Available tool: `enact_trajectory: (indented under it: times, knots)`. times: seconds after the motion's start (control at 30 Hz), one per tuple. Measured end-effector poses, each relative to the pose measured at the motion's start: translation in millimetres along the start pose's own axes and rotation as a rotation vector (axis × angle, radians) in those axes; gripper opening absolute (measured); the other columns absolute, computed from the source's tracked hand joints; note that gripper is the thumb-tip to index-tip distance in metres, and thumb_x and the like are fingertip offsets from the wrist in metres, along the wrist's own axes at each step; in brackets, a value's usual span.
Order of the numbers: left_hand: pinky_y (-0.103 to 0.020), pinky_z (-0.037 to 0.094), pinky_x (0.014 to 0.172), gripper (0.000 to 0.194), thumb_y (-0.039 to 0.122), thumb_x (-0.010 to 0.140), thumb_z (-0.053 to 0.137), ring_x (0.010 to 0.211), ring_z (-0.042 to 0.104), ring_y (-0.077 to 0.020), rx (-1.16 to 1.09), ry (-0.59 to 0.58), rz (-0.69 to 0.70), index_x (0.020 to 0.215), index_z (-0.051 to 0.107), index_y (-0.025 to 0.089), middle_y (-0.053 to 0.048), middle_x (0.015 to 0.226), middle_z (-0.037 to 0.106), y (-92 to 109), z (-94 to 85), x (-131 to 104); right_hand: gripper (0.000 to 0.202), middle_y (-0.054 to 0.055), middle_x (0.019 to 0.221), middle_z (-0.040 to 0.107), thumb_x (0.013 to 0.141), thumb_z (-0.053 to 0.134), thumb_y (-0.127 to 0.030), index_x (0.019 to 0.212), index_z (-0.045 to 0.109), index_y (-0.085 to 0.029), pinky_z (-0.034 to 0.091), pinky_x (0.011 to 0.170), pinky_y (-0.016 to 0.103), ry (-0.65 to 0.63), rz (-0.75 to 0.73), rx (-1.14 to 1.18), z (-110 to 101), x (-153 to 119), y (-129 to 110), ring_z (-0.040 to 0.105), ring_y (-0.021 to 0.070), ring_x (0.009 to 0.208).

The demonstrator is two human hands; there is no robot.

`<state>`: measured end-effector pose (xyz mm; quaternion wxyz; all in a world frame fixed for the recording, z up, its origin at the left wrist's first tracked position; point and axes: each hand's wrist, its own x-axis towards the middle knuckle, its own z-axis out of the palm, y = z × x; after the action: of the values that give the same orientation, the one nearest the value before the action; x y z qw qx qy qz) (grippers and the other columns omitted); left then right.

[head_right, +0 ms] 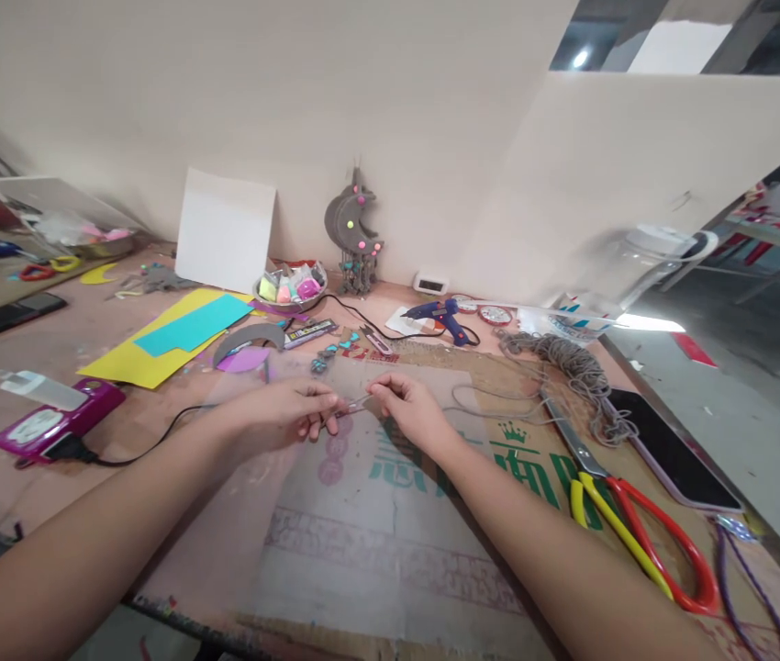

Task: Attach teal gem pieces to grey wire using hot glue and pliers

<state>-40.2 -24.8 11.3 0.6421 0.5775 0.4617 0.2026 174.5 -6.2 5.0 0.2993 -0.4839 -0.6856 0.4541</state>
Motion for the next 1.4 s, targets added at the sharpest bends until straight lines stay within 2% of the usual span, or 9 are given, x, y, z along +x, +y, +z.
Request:
enact_trajectory:
  times: [0.23, 0.37, 0.43, 0.6, 0.67, 0.8, 1.03, 1.23, 1.4]
  knots:
    - [-0.019, 0.033, 0.046, 0.023, 0.029, 0.073, 0.063, 0.049, 0.049, -0.0064, 0.041, 0.032, 0.014, 0.086, 0.066, 0.009, -0.004, 0.069, 0.063, -8, 2.2, 7, 0.031, -0.001, 0.060, 0.055, 0.079, 0.051, -0.046, 0.083, 0.062, -0.017, 0.039, 0.051, 0.025, 0.076, -0.031, -0.057, -10, 6, 6, 0.048, 0.0125, 0.052]
    - [-0.020, 0.035, 0.048, 0.022, 0.029, 0.078, 0.057, 0.050, 0.047, -0.0066, 0.070, 0.141, 0.056, 0.088, 0.066, 0.012, -0.003, 0.073, 0.064, -5, 19.3, 6, 0.030, 0.008, 0.107, 0.063, 0.080, 0.054, -0.040, 0.101, 0.063, -0.020, 0.042, 0.084, 0.037, 0.260, -0.212, -0.198, -21, 2, -4, 0.054, 0.0227, 0.097]
    - [-0.021, 0.039, 0.052, 0.024, 0.031, 0.080, 0.054, 0.055, 0.050, -0.0093, 0.125, 0.207, 0.117, 0.093, 0.066, 0.014, -0.003, 0.074, 0.065, 2, 29.5, 0, 0.035, 0.008, 0.113, 0.062, 0.080, 0.054, -0.039, 0.110, 0.061, -0.022, 0.043, 0.084, 0.038, 0.277, -0.270, -0.249, -21, -5, -14, 0.055, 0.0225, 0.096]
    - [-0.024, 0.043, 0.062, 0.022, 0.026, 0.083, 0.048, 0.068, 0.058, -0.0144, 0.375, 0.282, 0.292, 0.093, 0.066, 0.019, -0.002, 0.076, 0.066, 22, 43.6, -15, 0.053, 0.009, 0.119, 0.057, 0.081, 0.053, -0.046, 0.129, 0.040, -0.027, 0.046, 0.047, 0.027, -0.183, 0.025, 0.196, -4, -22, -24, 0.055, 0.0085, 0.050]
    - [-0.024, 0.044, 0.066, 0.021, 0.024, 0.084, 0.047, 0.073, 0.060, -0.0151, 0.410, 0.304, 0.306, 0.094, 0.065, 0.019, -0.002, 0.081, 0.068, 28, 41.9, -19, 0.050, 0.005, 0.096, 0.064, 0.079, 0.056, -0.046, 0.122, 0.046, -0.023, 0.042, 0.043, 0.024, -0.301, 0.090, 0.265, 2, -23, -20, 0.053, 0.0081, 0.047]
    - [-0.025, 0.045, 0.067, 0.030, 0.029, 0.085, 0.046, 0.076, 0.062, -0.0163, 0.533, 0.279, 0.244, 0.110, 0.060, 0.019, -0.002, 0.087, 0.070, 42, 18.0, -22, 0.027, -0.006, 0.051, 0.047, 0.079, 0.056, -0.043, 0.087, 0.062, -0.018, 0.027, 0.038, 0.020, -0.215, 0.128, 0.110, 2, -17, -5, 0.038, 0.0068, 0.040]
    - [-0.025, 0.041, 0.069, 0.026, 0.032, 0.081, 0.050, 0.081, 0.061, -0.0191, 0.971, 0.451, 0.116, 0.094, 0.069, 0.020, -0.002, 0.089, 0.071, 53, -52.7, -21, 0.022, 0.005, 0.086, 0.070, 0.084, 0.050, -0.035, 0.085, 0.067, -0.021, 0.047, 0.070, 0.030, 0.111, -0.134, -0.233, -4, -11, 4, 0.063, 0.0193, 0.079]
    - [-0.027, 0.042, 0.072, 0.031, 0.031, 0.084, 0.043, 0.084, 0.062, -0.0214, 1.041, 0.472, 0.161, 0.094, 0.070, 0.019, -0.006, 0.094, 0.071, 22, -69.2, -13, 0.024, 0.004, 0.089, 0.071, 0.086, 0.047, -0.030, 0.088, 0.068, -0.021, 0.048, 0.074, 0.029, 0.116, -0.203, -0.330, -3, -8, 8, 0.064, 0.0180, 0.082]
    - [-0.027, 0.042, 0.072, 0.029, 0.030, 0.083, 0.047, 0.085, 0.063, -0.0208, 1.100, 0.463, 0.230, 0.098, 0.070, 0.020, -0.006, 0.098, 0.071, 33, -81.7, 19, 0.024, 0.004, 0.088, 0.072, 0.087, 0.046, -0.032, 0.085, 0.068, -0.020, 0.049, 0.074, 0.029, 0.105, -0.191, -0.345, -2, -4, 8, 0.065, 0.0182, 0.081]
